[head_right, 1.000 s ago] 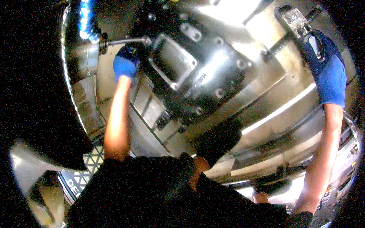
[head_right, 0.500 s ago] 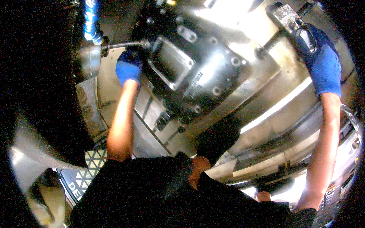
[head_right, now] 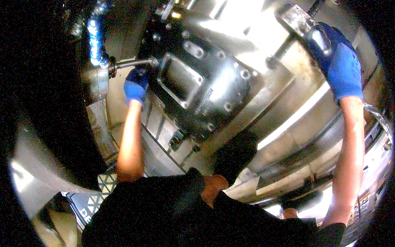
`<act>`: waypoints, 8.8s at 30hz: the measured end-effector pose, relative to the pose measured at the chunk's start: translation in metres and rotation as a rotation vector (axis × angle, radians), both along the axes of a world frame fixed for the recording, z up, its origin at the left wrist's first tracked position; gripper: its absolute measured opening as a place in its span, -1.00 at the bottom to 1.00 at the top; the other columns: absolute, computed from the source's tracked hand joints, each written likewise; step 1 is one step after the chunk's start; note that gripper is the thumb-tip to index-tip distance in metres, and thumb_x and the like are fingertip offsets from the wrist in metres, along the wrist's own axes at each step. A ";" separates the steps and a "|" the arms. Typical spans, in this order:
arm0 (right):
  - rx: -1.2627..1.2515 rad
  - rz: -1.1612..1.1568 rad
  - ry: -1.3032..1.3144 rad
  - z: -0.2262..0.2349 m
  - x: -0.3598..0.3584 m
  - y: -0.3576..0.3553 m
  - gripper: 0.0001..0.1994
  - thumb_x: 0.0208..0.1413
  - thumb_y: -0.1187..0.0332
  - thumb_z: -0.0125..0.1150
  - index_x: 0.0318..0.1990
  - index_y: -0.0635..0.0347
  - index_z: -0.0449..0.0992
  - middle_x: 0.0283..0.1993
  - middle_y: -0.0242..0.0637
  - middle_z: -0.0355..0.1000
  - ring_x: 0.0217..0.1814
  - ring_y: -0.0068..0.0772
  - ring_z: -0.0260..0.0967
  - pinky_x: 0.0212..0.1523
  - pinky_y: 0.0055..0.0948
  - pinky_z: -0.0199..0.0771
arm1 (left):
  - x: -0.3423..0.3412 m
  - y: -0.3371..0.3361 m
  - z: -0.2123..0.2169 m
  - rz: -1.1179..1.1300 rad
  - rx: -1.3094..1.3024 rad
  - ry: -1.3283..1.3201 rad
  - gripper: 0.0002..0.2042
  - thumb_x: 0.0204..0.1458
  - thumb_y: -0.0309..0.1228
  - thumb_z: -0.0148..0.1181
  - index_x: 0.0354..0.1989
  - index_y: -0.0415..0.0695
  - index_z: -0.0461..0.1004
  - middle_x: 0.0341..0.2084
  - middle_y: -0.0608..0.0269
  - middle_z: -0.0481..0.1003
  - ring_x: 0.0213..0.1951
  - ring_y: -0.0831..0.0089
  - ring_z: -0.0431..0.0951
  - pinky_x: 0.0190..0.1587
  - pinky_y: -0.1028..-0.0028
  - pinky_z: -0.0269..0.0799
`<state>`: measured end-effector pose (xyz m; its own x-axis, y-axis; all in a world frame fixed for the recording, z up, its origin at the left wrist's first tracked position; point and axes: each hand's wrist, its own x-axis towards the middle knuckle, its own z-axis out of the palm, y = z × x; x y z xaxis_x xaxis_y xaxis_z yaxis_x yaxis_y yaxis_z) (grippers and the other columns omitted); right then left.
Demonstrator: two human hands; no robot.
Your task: The person uses a handheld spray nozzle to clean the interior surface of a large metal machine component, focusing on a specific panel area. They then remove a small metal part from the machine, inspect it, and place it on a nearby control panel before interacting with the machine's interface.
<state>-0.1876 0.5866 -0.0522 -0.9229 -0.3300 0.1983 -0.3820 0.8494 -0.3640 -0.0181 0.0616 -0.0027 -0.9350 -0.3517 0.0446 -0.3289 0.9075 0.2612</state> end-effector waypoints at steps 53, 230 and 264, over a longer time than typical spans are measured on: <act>-0.034 0.016 0.028 -0.007 -0.001 0.002 -0.55 0.07 0.07 0.25 0.06 0.09 0.47 0.00 -0.06 0.46 0.04 0.02 0.42 0.05 -0.23 0.41 | -0.029 -0.070 -0.024 0.139 0.298 0.118 -0.75 0.11 -0.28 0.18 -0.11 -0.14 0.48 -0.27 0.20 0.53 -0.28 0.34 0.52 -0.10 0.32 0.51; -0.044 0.059 -0.021 -0.007 -0.005 0.009 -0.55 0.07 0.13 0.24 0.11 0.06 0.44 0.07 -0.08 0.42 0.10 0.00 0.38 0.11 -0.25 0.37 | -0.028 0.062 0.066 0.406 1.180 0.567 -0.64 0.21 -0.46 0.00 0.19 -0.20 0.32 0.08 -0.05 0.41 0.17 0.14 0.36 0.30 0.22 0.23; -0.029 0.103 -0.013 -0.009 -0.006 0.013 -0.53 0.07 0.19 0.25 0.15 0.03 0.41 0.09 -0.10 0.42 0.13 -0.01 0.38 0.12 -0.27 0.38 | 0.027 -0.033 0.004 -0.078 0.096 0.092 -0.69 0.20 -0.39 0.04 0.07 -0.23 0.44 0.01 0.12 0.50 0.05 0.35 0.47 0.15 0.42 0.30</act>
<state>-0.1939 0.5998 -0.0613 -0.8870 -0.4174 0.1977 -0.4618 0.7948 -0.3937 0.0089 0.0291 0.0014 -0.9531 -0.2853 0.1012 -0.2293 0.8988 0.3735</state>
